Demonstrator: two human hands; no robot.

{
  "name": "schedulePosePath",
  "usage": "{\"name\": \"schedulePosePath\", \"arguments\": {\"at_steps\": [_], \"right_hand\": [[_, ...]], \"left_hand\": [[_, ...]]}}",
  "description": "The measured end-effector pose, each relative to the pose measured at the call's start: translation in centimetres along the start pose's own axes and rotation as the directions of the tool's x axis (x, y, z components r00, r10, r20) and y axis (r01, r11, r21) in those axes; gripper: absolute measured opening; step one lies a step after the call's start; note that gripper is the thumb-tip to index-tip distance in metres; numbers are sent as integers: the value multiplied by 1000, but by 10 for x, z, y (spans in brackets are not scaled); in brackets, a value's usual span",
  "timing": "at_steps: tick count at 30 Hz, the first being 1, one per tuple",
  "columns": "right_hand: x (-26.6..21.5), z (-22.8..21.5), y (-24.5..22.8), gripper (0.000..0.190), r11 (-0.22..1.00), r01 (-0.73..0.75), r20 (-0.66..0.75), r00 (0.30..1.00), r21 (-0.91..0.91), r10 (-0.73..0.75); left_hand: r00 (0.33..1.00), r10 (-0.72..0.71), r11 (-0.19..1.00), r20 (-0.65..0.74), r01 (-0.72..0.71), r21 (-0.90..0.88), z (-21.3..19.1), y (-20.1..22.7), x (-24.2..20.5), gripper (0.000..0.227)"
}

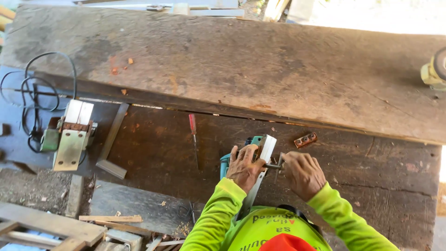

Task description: The person works at a wooden workbench fitting a blade assembly onto a green electric hand planer, aligning small metal parts and screws by hand, then picks up a T-handle wrench to tighten the assembly and repositions the planer on the bench.

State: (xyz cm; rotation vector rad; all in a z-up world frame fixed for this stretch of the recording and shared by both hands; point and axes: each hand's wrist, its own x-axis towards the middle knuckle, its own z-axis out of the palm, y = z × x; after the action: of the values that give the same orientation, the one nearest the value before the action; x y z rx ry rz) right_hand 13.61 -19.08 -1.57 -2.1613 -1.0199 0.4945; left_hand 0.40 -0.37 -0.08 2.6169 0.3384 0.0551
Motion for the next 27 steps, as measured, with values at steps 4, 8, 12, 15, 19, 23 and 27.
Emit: {"name": "schedulePosePath", "arguments": {"at_steps": [4, 8, 12, 15, 19, 23, 27], "right_hand": [[11, -12, -21, 45, 803, 526, 0, 836, -281, -548], [22, 19, 3, 37, 761, 604, 96, 794, -237, -600], [24, 44, 8, 25, 848, 525, 173, 844, -76, -507], [25, 69, 17, 14, 974, 98, 194, 971, 202, -138], [23, 83, 21, 17, 405, -731, 564, 681, 549, 467], [16, 60, 13, 18, 259, -758, 600, 638, 598, 482], [6, 53, 15, 19, 281, -678, 532, 719, 679, 447]], "left_hand": [[999, 27, 1000, 32, -28, 5, -6, 2, 0, 22], [999, 31, 999, -16, -32, -34, 3, -7, -5, 21], [999, 38, 991, 8, -36, -125, -2, -8, -12, 43], [1000, 1, 991, -1, -1, -137, -6, -9, -18, 63], [993, -114, 993, -37, 114, -12, -7, -7, -27, 60], [994, -106, 993, -32, 104, -64, -7, -9, -28, 57], [994, -84, 994, -70, 78, -78, -7, -16, -28, 57]]}}
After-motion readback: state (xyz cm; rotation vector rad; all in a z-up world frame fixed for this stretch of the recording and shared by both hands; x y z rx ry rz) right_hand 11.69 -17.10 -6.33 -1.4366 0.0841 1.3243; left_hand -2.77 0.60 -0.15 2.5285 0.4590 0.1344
